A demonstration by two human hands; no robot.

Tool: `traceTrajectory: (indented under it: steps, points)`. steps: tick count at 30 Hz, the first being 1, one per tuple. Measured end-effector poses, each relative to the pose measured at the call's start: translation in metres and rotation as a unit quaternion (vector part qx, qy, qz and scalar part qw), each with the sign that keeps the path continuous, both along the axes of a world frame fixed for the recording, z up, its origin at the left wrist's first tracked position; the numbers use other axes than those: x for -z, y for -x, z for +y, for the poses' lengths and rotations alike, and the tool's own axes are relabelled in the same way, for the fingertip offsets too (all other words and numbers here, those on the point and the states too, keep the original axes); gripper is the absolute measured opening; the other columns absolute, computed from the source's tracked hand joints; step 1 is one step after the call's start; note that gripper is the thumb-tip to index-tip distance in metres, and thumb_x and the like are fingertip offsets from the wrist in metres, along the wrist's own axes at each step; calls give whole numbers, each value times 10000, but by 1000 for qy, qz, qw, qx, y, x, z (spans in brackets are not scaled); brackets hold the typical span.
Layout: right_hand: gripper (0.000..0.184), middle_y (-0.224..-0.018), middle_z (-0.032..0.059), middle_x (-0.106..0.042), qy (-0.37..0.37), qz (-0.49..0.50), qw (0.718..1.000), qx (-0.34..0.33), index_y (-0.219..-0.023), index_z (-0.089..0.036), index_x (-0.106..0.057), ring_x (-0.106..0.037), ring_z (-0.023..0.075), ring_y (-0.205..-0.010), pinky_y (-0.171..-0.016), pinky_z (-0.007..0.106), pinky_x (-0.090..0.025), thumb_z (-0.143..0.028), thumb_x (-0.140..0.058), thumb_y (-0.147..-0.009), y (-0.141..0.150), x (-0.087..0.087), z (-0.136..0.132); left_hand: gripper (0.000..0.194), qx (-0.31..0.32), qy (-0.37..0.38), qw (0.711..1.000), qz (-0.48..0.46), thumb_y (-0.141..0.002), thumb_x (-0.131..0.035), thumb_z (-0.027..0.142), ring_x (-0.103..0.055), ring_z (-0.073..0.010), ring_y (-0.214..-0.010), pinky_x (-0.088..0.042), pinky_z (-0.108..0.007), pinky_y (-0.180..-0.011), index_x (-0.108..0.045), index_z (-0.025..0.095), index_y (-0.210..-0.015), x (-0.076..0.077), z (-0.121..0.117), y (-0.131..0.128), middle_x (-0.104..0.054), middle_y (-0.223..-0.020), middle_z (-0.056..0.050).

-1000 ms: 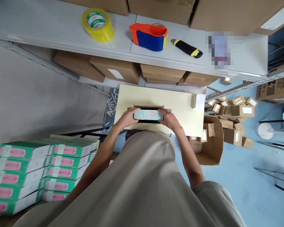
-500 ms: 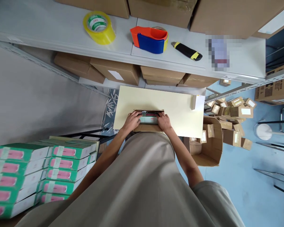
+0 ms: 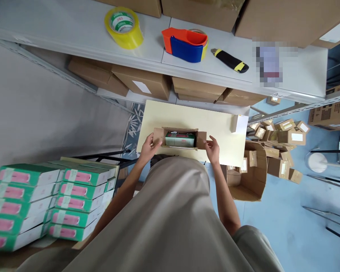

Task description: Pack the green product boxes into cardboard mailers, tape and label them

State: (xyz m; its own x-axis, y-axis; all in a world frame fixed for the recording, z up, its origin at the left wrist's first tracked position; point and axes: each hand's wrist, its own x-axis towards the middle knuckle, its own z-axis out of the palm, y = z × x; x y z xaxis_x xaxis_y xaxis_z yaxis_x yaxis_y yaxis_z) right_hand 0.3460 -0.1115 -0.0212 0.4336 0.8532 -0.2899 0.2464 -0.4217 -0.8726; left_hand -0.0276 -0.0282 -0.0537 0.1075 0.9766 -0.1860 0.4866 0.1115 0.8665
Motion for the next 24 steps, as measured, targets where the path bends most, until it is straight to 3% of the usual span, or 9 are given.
traceTrajectory:
  steps: [5,8,10,13,17,20,24]
  points:
    - [805,-1286,163,-813,-45,-75,992,-88,-1580,-223,-625,-811,299,-979,-907,527,-719,-765,-718,-992,24,-29,8,871,60,-25,996,64,-977,-826,353,-684,-354,-1483,-599,-523,-1238,-412,256,-1737,-35,-17,-19,-621,-1666,-179]
    - [638,-1389,165,-713,-54,-158,975,-150,-1509,-262,-716,-779,280,-971,-872,505,-713,-711,-641,-1062,36,-36,25,727,108,-59,985,122,-988,-745,201,-607,-352,-1576,-548,-523,-1306,-520,256,-1677,-51,-24,-29,-578,-1702,-161]
    - [551,-1402,175,-656,-43,-214,960,-174,-1413,-258,-792,-755,276,-958,-861,494,-700,-664,-577,-1109,38,-36,42,522,130,-75,977,153,-1023,-708,209,-597,-352,-1586,-525,-522,-1331,-658,244,-1541,-56,-28,-31,-548,-1723,-158]
    - [536,-1346,180,-645,-10,-256,946,-196,-1411,-233,-808,-727,262,-873,-889,497,-675,-614,-555,-1131,34,-32,71,250,163,-79,966,182,-1075,-700,327,-624,-358,-1552,-531,-528,-1327,-789,234,-1289,-61,-33,-28,-521,-1752,-151]
    - [578,-1175,162,-736,4,-243,943,-226,-1473,-196,-744,-757,316,-985,-983,501,-648,-618,-532,-1140,32,-20,94,216,214,-67,955,194,-1065,-748,424,-638,-355,-1528,-534,-530,-1323,-817,243,-1162,-62,-35,-24,-544,-1760,-122]
    - [693,-1134,172,-809,-4,-205,952,-228,-1563,-166,-613,-769,383,-1136,-979,520,-647,-694,-503,-1127,42,-9,90,215,239,-62,955,163,-1016,-821,422,-644,-361,-1512,-524,-551,-1324,-812,248,-1142,-59,-31,-25,-671,-1633,-129]
    - [930,-1165,177,-852,-10,-148,973,-179,-1755,-151,-349,-801,389,-1056,-949,514,-650,-787,-483,-1089,53,-1,71,159,228,-37,967,107,-1049,-770,402,-737,-347,-1363,-592,-518,-1226,-799,254,-1098,-52,-21,-31,-802,-1371,-120]
